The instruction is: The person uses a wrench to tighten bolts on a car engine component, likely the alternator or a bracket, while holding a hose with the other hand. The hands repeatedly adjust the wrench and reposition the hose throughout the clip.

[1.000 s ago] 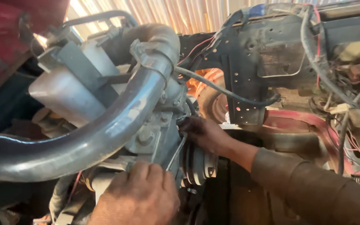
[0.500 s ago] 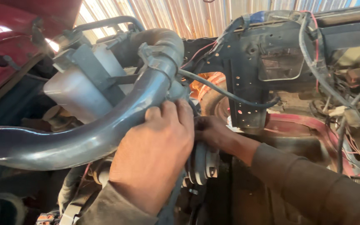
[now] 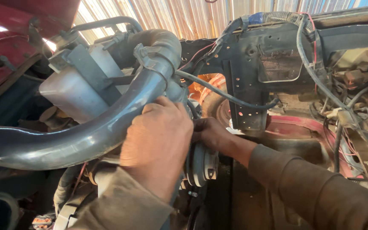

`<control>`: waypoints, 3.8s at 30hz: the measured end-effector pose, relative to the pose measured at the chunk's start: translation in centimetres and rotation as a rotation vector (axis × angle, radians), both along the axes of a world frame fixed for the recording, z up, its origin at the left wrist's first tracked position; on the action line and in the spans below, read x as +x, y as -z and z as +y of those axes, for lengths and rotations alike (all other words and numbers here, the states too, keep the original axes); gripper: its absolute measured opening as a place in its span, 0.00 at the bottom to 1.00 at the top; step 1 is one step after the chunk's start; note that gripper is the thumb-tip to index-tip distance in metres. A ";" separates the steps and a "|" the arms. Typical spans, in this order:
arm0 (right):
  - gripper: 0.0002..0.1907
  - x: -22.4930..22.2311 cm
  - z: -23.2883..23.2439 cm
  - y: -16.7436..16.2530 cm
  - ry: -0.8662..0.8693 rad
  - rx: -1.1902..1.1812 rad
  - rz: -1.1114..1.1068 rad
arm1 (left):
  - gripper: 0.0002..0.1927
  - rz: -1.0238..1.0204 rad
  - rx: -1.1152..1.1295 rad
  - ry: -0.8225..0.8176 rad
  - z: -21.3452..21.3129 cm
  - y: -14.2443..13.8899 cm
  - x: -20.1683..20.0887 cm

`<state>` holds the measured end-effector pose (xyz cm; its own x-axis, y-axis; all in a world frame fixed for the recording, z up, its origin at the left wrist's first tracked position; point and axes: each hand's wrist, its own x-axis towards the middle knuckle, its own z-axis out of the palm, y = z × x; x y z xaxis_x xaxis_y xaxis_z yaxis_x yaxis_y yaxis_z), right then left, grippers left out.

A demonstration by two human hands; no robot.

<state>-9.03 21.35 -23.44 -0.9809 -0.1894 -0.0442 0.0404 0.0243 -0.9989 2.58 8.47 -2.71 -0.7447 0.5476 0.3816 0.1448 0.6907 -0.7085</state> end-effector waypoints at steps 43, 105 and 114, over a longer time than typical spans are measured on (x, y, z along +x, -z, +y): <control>0.14 0.8 0.3 -1.6 0.009 0.181 -0.106 | 0.29 -0.170 0.181 0.154 -0.4 0.0 -0.5; 0.18 1.4 0.6 -2.7 -0.061 0.025 -0.051 | 0.14 -0.001 0.144 0.213 0.4 0.6 -1.7; 0.09 0.7 0.2 -1.6 -0.066 -0.168 -0.049 | 0.07 0.088 -0.080 0.212 1.2 -1.4 -3.2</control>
<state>-8.33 21.57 -21.85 -0.9635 -0.2621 -0.0540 0.0928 -0.1380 -0.9861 -0.59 9.71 -1.28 -0.5755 0.7195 0.3888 0.2161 0.5923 -0.7762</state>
